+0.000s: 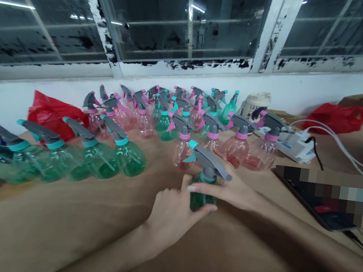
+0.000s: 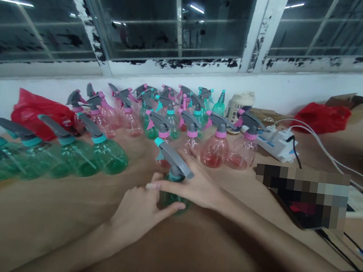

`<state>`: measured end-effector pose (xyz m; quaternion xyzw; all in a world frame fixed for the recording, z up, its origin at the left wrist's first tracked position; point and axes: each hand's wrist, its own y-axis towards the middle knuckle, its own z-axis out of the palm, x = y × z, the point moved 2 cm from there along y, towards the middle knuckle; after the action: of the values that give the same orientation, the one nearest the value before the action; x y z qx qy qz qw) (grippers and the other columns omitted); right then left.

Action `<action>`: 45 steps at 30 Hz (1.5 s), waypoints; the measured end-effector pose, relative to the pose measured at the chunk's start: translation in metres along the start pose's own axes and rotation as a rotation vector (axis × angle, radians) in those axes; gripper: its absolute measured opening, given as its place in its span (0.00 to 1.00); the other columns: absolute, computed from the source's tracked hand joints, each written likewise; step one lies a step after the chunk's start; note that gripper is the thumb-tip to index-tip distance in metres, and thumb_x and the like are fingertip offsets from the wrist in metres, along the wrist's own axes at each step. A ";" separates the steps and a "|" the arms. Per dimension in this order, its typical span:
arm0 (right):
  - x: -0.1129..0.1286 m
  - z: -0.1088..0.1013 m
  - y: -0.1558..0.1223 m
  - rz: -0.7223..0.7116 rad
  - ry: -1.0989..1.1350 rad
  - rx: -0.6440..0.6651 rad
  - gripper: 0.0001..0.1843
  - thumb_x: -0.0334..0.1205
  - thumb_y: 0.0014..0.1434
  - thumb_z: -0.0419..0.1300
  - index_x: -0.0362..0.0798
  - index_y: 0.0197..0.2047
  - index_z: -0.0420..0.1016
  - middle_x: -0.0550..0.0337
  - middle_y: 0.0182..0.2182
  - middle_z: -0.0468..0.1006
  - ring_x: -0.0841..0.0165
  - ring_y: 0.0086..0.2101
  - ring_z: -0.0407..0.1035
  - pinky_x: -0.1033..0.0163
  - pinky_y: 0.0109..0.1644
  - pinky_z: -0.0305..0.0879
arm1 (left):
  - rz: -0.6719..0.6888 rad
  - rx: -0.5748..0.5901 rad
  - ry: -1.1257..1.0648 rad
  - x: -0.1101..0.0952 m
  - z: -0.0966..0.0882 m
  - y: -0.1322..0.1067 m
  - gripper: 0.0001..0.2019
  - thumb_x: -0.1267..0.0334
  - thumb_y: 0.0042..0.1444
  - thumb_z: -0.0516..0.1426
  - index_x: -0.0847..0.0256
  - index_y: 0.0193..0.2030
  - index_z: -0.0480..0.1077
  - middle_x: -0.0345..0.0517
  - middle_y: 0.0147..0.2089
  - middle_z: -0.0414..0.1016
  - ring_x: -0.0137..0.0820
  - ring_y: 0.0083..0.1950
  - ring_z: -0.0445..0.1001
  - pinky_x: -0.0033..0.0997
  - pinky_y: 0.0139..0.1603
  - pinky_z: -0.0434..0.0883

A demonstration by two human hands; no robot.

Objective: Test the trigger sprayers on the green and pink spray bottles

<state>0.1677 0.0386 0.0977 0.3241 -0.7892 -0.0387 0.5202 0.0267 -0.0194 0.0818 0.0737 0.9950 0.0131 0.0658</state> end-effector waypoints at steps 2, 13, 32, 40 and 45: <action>-0.001 -0.001 0.002 -0.026 0.042 -0.045 0.29 0.51 0.51 0.66 0.53 0.54 0.69 0.56 0.42 0.76 0.60 0.42 0.71 0.51 0.46 0.69 | 0.020 -0.041 0.055 -0.005 0.004 0.001 0.37 0.33 0.55 0.50 0.68 0.55 0.62 0.52 0.27 0.77 0.49 0.30 0.79 0.39 0.31 0.70; -0.004 -0.003 0.004 -0.077 0.114 -0.161 0.08 0.46 0.57 0.61 0.50 0.36 0.72 0.63 0.29 0.72 0.69 0.30 0.68 0.60 0.35 0.65 | 0.109 -0.017 0.098 -0.009 0.003 0.003 0.41 0.35 0.48 0.58 0.66 0.59 0.60 0.49 0.27 0.78 0.49 0.30 0.80 0.40 0.31 0.73; -0.027 -0.009 0.021 -0.165 0.161 -0.055 0.17 0.33 0.56 0.57 0.58 0.48 0.73 0.62 0.37 0.77 0.66 0.33 0.72 0.58 0.40 0.69 | 0.420 -0.203 0.054 0.065 0.053 0.003 0.31 0.48 0.62 0.53 0.63 0.65 0.54 0.58 0.67 0.56 0.47 0.66 0.56 0.51 0.61 0.61; -0.030 -0.007 0.028 -0.097 0.134 -0.002 0.13 0.35 0.55 0.57 0.57 0.43 0.75 0.62 0.32 0.78 0.64 0.33 0.73 0.57 0.41 0.70 | 0.425 -0.172 0.024 0.066 0.056 0.004 0.30 0.47 0.62 0.53 0.62 0.65 0.56 0.56 0.70 0.50 0.46 0.69 0.50 0.52 0.65 0.56; -0.037 -0.005 0.029 -0.037 0.081 -0.039 0.08 0.40 0.56 0.58 0.54 0.39 0.75 0.60 0.31 0.76 0.66 0.27 0.69 0.57 0.35 0.68 | 0.423 -0.176 0.044 0.067 0.057 0.003 0.30 0.47 0.62 0.52 0.63 0.65 0.56 0.58 0.70 0.49 0.47 0.69 0.50 0.53 0.64 0.58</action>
<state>0.1671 0.0834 0.0823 0.3299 -0.7604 -0.0504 0.5571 -0.0310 -0.0060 0.0163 0.2746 0.9535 0.1151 0.0463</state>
